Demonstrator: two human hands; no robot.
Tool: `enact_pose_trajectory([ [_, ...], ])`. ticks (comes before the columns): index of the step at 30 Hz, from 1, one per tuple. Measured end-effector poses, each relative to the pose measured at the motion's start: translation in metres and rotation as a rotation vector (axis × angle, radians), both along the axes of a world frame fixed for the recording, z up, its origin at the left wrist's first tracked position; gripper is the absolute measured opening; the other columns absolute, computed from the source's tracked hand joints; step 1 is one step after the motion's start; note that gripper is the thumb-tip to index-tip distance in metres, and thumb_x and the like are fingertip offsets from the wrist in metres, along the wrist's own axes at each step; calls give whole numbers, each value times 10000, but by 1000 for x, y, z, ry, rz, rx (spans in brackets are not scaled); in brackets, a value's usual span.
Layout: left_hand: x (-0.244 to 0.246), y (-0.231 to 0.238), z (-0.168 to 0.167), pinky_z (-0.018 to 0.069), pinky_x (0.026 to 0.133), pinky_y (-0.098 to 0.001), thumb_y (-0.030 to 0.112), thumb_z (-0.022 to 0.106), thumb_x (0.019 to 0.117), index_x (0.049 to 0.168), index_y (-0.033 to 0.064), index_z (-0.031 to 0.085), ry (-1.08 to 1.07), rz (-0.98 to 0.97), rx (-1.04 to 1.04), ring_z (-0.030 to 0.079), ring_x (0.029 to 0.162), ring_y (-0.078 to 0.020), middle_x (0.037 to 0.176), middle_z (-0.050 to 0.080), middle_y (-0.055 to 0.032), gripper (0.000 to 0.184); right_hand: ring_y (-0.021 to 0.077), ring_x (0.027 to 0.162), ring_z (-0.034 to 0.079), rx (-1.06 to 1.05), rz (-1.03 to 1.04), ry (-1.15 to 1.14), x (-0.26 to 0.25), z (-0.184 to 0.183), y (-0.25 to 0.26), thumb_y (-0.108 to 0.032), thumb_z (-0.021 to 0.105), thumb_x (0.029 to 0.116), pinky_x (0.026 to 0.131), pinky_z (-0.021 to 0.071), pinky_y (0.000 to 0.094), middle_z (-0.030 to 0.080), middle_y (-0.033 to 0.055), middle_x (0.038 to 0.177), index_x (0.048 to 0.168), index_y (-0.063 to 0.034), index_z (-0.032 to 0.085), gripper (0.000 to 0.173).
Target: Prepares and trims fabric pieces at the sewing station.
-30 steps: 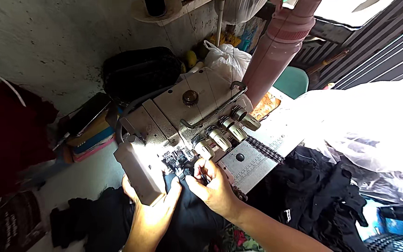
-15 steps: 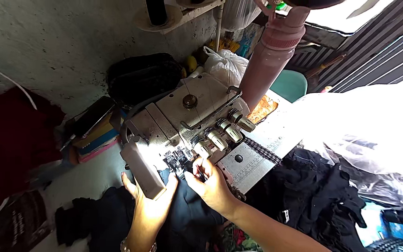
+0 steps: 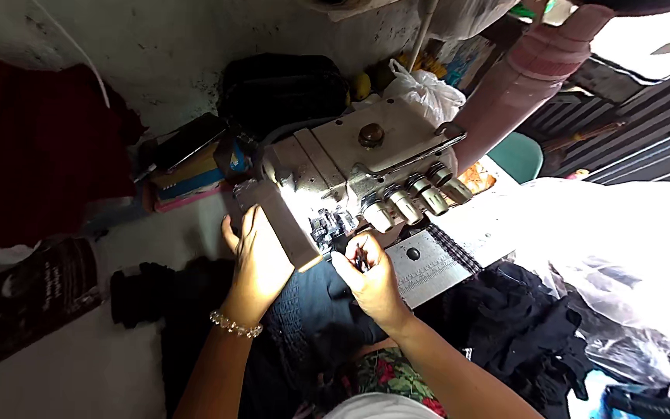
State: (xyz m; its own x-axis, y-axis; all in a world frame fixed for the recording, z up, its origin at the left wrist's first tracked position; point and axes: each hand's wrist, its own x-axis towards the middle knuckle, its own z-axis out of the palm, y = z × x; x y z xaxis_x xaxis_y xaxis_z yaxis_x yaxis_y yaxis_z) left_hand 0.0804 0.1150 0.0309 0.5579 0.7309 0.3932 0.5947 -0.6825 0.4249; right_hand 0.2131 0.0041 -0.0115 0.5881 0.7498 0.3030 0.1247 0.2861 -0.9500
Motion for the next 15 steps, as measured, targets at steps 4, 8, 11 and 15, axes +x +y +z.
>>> enact_pose_trajectory([
  [4,0,-15,-1,293,1036,-606,117,582,909,1055,-41,656,-119,102,21,595,1152,-362,1127,668,-219,228,-65,605,469,-20,-10,-5,0,-1,-1,2,647,871,560,393,87,509,-98,709,855,-117,510,182],
  [8,-5,-19,-2,535,897,-208,44,484,1024,1148,5,559,-429,-6,-171,638,958,5,1018,654,-17,150,-61,575,464,-36,-2,-1,0,-2,-4,16,661,861,530,399,89,503,-110,694,875,-156,508,230],
  [11,2,-25,1,385,902,-521,46,613,864,1072,-20,628,-249,25,-24,649,977,-297,981,689,-184,218,-59,571,466,-53,-3,-16,0,-2,-5,14,663,869,523,402,93,506,-118,703,887,-177,501,251],
  [15,0,-14,15,355,823,-543,187,617,923,996,32,674,-21,-64,-77,624,954,-340,941,687,-168,180,-64,564,470,-68,-15,-19,0,-2,-5,15,656,872,512,405,87,510,-121,712,884,-181,498,252],
])
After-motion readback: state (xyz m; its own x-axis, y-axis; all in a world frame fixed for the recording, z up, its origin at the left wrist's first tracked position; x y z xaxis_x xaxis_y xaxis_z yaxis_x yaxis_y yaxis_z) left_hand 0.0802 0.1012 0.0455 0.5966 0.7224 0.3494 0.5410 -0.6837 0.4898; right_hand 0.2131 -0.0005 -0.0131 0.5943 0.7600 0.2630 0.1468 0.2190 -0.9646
